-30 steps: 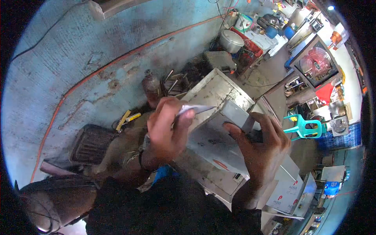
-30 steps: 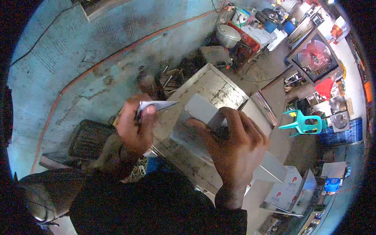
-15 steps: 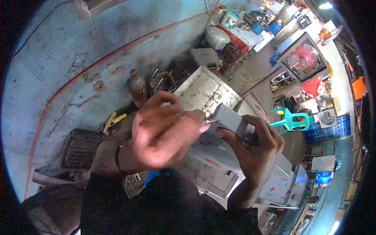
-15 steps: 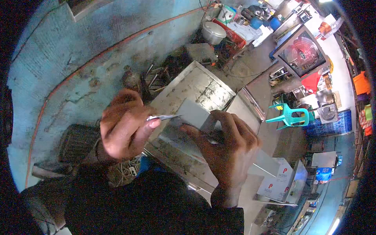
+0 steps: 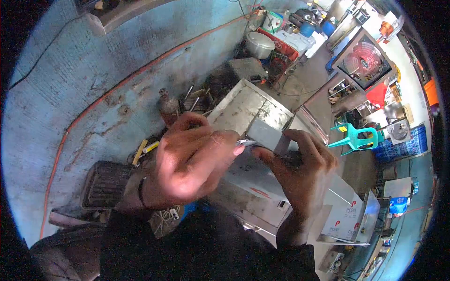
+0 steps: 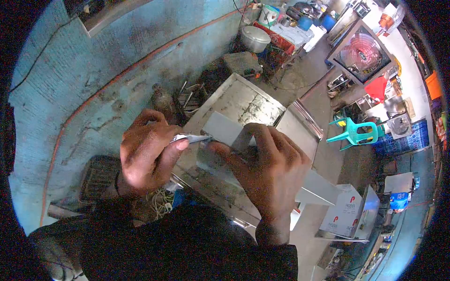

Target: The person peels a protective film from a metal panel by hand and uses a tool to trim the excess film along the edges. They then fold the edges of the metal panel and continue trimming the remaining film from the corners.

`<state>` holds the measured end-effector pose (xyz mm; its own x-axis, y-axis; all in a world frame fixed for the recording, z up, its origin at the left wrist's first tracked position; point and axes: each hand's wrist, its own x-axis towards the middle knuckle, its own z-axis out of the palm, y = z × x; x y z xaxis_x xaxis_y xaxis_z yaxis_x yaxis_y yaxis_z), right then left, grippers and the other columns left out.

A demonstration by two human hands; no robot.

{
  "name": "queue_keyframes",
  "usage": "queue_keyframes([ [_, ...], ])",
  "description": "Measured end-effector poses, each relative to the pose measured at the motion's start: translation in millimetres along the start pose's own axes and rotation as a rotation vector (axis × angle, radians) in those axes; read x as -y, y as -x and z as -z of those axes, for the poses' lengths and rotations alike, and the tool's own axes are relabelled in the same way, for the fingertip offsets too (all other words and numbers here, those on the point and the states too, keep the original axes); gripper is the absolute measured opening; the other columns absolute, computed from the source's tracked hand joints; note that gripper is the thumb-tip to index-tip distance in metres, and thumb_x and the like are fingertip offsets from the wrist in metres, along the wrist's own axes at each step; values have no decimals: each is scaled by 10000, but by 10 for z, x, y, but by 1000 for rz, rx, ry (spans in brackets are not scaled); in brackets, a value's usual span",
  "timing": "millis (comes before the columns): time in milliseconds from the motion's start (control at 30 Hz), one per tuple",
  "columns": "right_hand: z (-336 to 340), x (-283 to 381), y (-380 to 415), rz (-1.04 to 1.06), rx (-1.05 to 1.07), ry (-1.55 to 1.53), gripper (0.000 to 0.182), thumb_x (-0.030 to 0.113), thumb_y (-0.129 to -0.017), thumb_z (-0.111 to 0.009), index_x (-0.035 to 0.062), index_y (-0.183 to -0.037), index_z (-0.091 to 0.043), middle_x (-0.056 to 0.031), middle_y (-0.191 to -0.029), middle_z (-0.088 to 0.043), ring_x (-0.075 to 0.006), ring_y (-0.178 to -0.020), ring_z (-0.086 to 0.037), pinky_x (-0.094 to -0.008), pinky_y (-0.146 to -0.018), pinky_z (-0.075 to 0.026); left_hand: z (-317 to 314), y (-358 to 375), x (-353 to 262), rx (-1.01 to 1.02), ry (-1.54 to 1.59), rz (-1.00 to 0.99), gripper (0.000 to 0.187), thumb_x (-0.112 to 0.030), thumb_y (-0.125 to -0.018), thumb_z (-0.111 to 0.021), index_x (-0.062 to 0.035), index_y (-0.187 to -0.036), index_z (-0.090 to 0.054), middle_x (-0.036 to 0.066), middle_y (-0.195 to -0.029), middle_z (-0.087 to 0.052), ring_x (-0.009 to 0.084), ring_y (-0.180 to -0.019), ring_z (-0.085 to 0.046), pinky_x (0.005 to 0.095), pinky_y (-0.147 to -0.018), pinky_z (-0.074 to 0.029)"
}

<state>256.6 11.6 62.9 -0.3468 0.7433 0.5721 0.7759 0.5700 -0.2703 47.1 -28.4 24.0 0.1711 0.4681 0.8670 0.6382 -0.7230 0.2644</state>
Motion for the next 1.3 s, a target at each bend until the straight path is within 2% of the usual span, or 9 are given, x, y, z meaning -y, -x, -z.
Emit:
queue_keyframes([
  [100,-16,7,10,-50,6,-14,478,335,-568,-935,54,-864,-687,-60,-708,-659,-172,-624,-647,-328,-570,-501,14,-40,-82,16,-16,47,149,23,-776,-748,35,-886,-648,152,-787,-680,303,-655,-647,455,-660,-510],
  [300,-23,-7,-8,-35,-2,-20,426,437,-632,-881,116,-816,-670,-24,-685,-655,-225,-597,-653,-354,-557,-501,5,-78,-123,58,-18,45,175,29,-773,-747,53,-915,-649,158,-783,-674,316,-643,-637,452,-645,-508],
  [400,10,10,-3,-62,34,-26,426,432,-638,-880,107,-807,-662,-26,-692,-653,-227,-593,-650,-357,-557,-503,-27,-18,-109,-21,-65,10,200,34,-736,-746,17,-914,-658,110,-811,-682,247,-652,-643,397,-613,-493],
  [533,31,20,24,-48,26,-21,462,361,-579,-927,79,-854,-685,-45,-700,-662,-185,-596,-662,-337,-590,-504,-4,-66,-168,-43,-109,85,200,38,-741,-747,19,-918,-657,113,-819,-688,256,-655,-649,396,-608,-489],
  [600,25,-6,26,-12,53,-16,423,413,-665,-869,90,-834,-654,-30,-726,-659,-226,-613,-654,-358,-563,-509,-2,-67,-138,1,-82,41,188,45,-754,-743,21,-921,-658,121,-823,-692,259,-650,-653,389,-604,-486],
  [833,13,-34,0,42,28,-14,416,404,-667,-868,91,-832,-649,-32,-732,-661,-225,-624,-657,-354,-566,-510,-16,-116,-149,18,-108,69,153,28,-791,-734,31,-922,-654,142,-804,-691,266,-635,-657,385,-613,-494],
  [933,13,-26,-2,-40,75,-45,418,409,-669,-864,93,-840,-653,-36,-746,-669,-230,-636,-665,-356,-572,-515,21,-195,-198,-21,-104,207,129,-8,-819,-727,48,-898,-641,164,-777,-645,311,-663,-621,376,-608,-479],
  [1033,16,0,-5,-48,16,-13,444,388,-598,-915,96,-827,-671,-19,-649,-645,-171,-569,-651,-328,-586,-491,122,-247,-212,-12,-134,238,90,-20,-840,-710,35,-892,-662,142,-801,-695,283,-669,-680,381,-659,-504],
  [1300,26,12,-21,-27,31,-8,445,390,-602,-915,94,-828,-671,-13,-656,-647,-172,-584,-655,-326,-591,-497,86,-327,65,124,-159,145,158,-93,-862,-705,-14,-986,-647,113,-805,-687,283,-691,-665,389,-716,-504],
])
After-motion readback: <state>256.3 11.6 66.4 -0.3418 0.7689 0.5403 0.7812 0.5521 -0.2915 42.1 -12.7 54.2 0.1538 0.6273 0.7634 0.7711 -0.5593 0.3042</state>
